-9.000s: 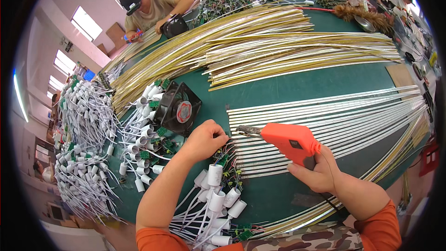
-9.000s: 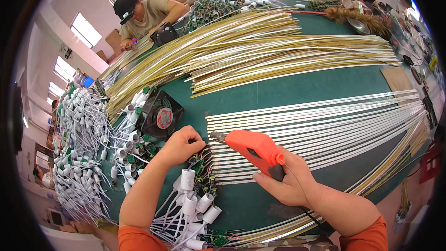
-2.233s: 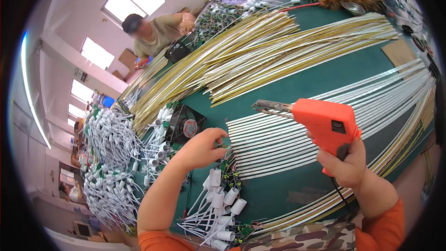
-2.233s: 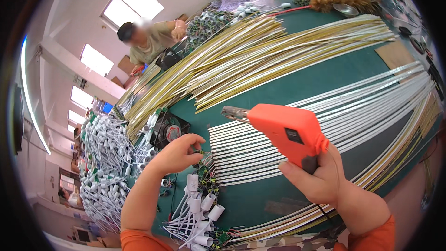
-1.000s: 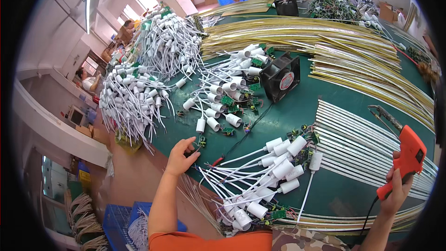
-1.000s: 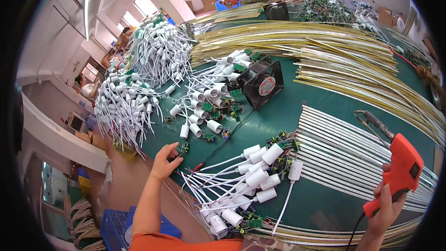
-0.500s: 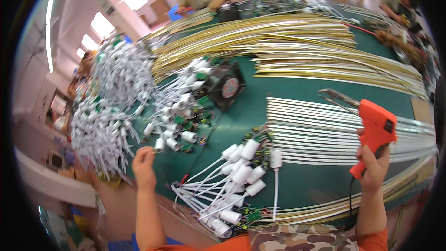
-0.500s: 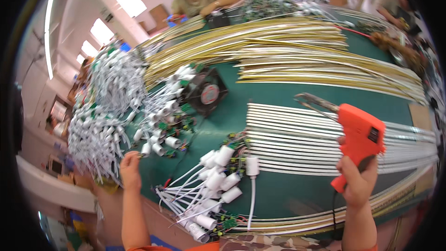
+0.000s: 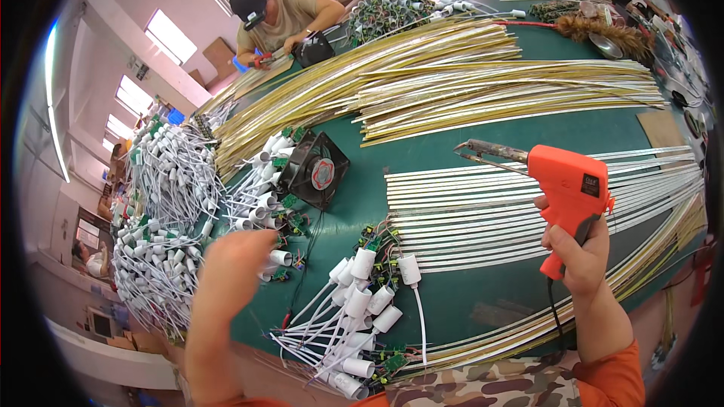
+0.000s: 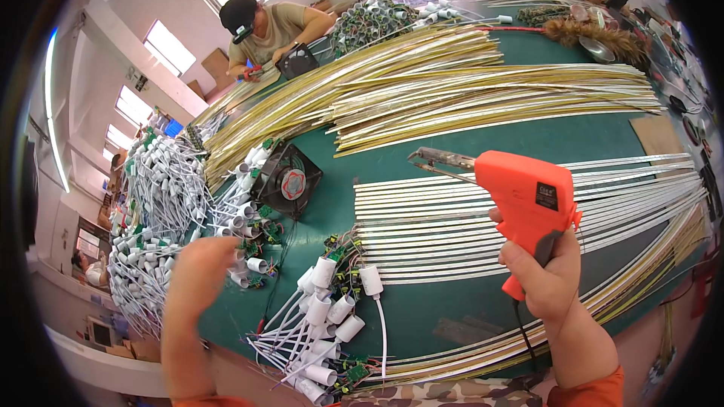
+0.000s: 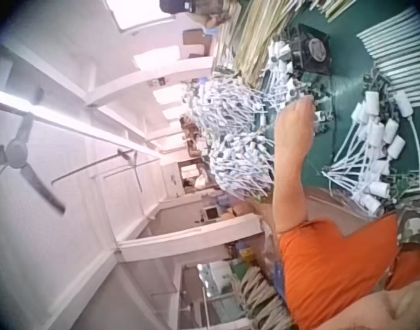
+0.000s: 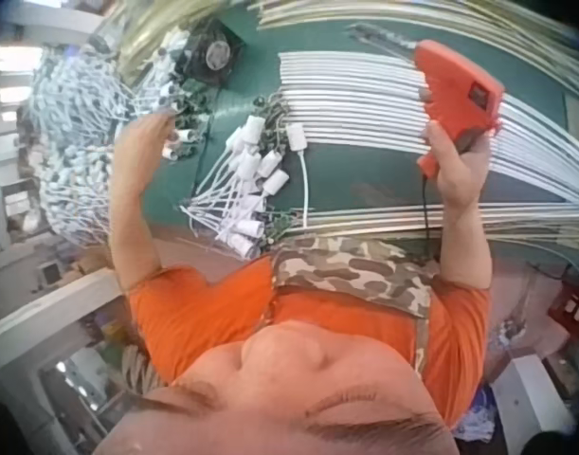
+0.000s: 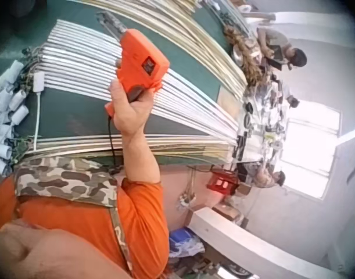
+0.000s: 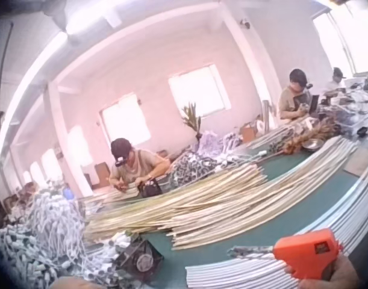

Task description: The person solders wire leads from lamp socket assemblies to LED light strips using a soldering gun.

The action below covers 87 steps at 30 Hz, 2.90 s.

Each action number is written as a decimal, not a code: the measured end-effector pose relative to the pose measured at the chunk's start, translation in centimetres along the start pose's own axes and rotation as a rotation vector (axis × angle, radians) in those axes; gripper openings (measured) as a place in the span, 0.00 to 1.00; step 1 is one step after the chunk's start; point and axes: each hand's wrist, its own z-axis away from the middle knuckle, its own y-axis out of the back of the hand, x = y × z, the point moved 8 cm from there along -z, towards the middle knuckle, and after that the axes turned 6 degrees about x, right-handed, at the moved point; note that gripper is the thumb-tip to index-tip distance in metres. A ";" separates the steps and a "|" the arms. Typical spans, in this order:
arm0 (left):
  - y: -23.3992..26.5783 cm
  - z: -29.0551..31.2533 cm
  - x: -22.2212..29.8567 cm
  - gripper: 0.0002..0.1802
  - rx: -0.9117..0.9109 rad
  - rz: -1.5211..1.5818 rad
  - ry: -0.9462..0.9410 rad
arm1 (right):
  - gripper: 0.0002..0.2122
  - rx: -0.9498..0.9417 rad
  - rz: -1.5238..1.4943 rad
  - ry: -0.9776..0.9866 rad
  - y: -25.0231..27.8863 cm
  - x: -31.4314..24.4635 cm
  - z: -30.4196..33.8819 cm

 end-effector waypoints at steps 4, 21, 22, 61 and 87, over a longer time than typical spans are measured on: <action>-13.9 -5.6 0.5 0.09 -0.229 0.842 0.386 | 0.24 0.060 0.096 -0.032 0.5 0.8 0.2; -23.2 -8.9 1.9 0.06 -0.354 1.340 0.659 | 0.23 0.013 0.110 -0.096 0.0 2.2 -0.2; -23.4 -8.9 1.9 0.06 -0.357 1.344 0.659 | 0.23 -0.004 0.111 -0.092 -0.2 2.2 -0.2; -24.2 -10.7 3.4 0.09 -0.553 1.095 0.372 | 0.15 -0.128 0.450 -0.185 -5.1 3.7 -0.7; -24.7 -11.2 3.0 0.10 -0.526 0.942 0.337 | 0.23 -0.439 0.731 0.038 -10.2 6.7 -1.6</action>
